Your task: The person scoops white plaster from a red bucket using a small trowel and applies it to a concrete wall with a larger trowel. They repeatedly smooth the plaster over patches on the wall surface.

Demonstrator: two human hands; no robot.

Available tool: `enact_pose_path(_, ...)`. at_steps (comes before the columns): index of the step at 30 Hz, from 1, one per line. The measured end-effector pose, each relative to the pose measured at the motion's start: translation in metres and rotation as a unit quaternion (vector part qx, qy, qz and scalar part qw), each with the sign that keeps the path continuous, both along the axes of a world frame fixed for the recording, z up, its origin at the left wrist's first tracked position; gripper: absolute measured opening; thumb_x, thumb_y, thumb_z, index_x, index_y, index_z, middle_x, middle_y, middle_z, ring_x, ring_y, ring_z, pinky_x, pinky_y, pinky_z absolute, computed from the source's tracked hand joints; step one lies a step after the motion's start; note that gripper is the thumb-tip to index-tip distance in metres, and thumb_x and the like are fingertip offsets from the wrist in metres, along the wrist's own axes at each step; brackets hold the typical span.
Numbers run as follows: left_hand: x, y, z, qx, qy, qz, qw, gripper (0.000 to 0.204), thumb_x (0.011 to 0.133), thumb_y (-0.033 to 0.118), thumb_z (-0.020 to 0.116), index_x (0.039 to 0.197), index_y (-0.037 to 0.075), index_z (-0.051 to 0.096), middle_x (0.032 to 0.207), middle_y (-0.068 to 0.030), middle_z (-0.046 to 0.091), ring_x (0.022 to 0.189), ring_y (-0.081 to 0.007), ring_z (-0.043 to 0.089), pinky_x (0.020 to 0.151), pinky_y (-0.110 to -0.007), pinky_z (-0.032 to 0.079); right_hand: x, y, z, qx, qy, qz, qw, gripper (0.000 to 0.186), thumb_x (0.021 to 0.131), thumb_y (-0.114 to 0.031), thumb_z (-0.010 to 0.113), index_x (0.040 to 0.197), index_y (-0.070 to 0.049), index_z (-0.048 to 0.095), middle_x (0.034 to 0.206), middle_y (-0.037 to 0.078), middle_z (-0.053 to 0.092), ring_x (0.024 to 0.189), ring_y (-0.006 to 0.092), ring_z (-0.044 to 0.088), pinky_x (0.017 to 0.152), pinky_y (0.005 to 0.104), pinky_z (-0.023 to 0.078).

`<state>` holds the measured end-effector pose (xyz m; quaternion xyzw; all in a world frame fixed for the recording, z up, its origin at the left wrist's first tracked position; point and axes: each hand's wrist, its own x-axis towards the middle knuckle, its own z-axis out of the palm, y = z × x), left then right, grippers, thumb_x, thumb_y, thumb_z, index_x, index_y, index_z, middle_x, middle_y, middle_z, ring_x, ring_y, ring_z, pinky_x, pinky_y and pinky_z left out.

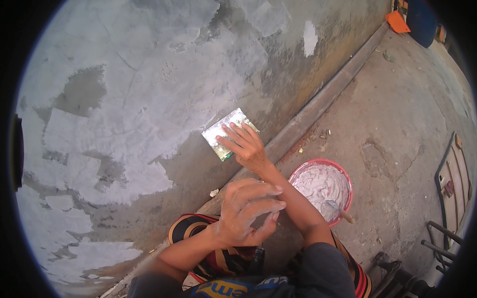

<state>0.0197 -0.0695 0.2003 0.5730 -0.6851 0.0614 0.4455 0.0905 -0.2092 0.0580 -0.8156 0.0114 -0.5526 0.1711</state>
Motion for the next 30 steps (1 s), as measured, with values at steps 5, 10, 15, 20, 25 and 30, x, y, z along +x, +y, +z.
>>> enact_pose_path(5,0.000,0.002,-0.001,0.011,0.002,-0.012,1.000,0.034,0.075,0.005,0.068,0.108,0.007,0.066,0.118,-0.0099,0.060,0.106,-0.0288,0.055,0.089,-0.039,0.048,0.025,0.004,0.045,0.099,-0.108,-0.042,0.988,0.066,0.071,0.018,0.048,0.131,-0.009,0.061,0.137,0.016,0.055,0.131,0.0355,0.048,0.107,0.0497,0.040)
enact_pose_path(10,-0.005,-0.010,-0.003,-0.007,0.004,-0.020,1.000,0.032,0.072,0.006,0.070,0.103,0.010,0.066,0.114,-0.0078,0.064,0.098,-0.0259,0.056,0.087,-0.036,0.044,0.066,0.069,0.007,0.194,-0.118,-0.070,0.971,0.063,0.077,0.013,0.053,0.134,-0.013,0.058,0.144,0.013,0.047,0.131,0.0364,0.046,0.107,0.0456,0.043)
enact_pose_path(15,-0.001,-0.011,-0.004,-0.001,-0.006,-0.023,1.000,0.032,0.072,0.006,0.070,0.103,0.010,0.066,0.114,-0.0078,0.063,0.098,-0.0262,0.056,0.086,-0.036,0.044,0.010,0.066,0.003,0.198,-0.032,-0.003,0.980,0.064,0.074,0.013,0.055,0.132,-0.013,0.060,0.134,0.012,0.057,0.123,0.0317,0.055,0.099,0.0420,0.049)
enact_pose_path(20,0.000,0.001,-0.005,0.021,0.004,-0.015,1.000,0.036,0.072,0.003,0.069,0.107,0.006,0.066,0.118,-0.0102,0.060,0.106,-0.0301,0.055,0.089,-0.039,0.048,-0.013,-0.013,0.056,0.393,-0.039,-0.072,0.916,0.057,0.075,0.009,0.052,0.127,-0.012,0.063,0.123,0.017,0.064,0.108,0.0317,0.065,0.083,0.0350,0.053)
enact_pose_path(25,0.000,-0.007,-0.002,0.007,-0.007,-0.016,1.000,0.034,0.070,0.006,0.071,0.103,0.010,0.066,0.114,-0.0076,0.063,0.098,-0.0256,0.057,0.087,-0.036,0.044,0.020,0.005,0.051,0.319,-0.085,-0.077,0.941,0.059,0.075,0.005,0.053,0.131,-0.014,0.061,0.123,0.019,0.063,0.099,0.0340,0.068,0.073,0.0344,0.054)
enact_pose_path(30,-0.004,-0.014,-0.010,0.010,0.003,-0.030,0.999,0.033,0.071,0.006,0.071,0.103,0.010,0.067,0.113,-0.0086,0.064,0.098,-0.0254,0.058,0.085,-0.036,0.045,0.013,0.059,0.044,0.313,-0.047,-0.010,0.949,0.066,0.072,0.008,0.056,0.134,-0.015,0.058,0.128,0.019,0.060,0.106,0.0357,0.065,0.076,0.0346,0.055)
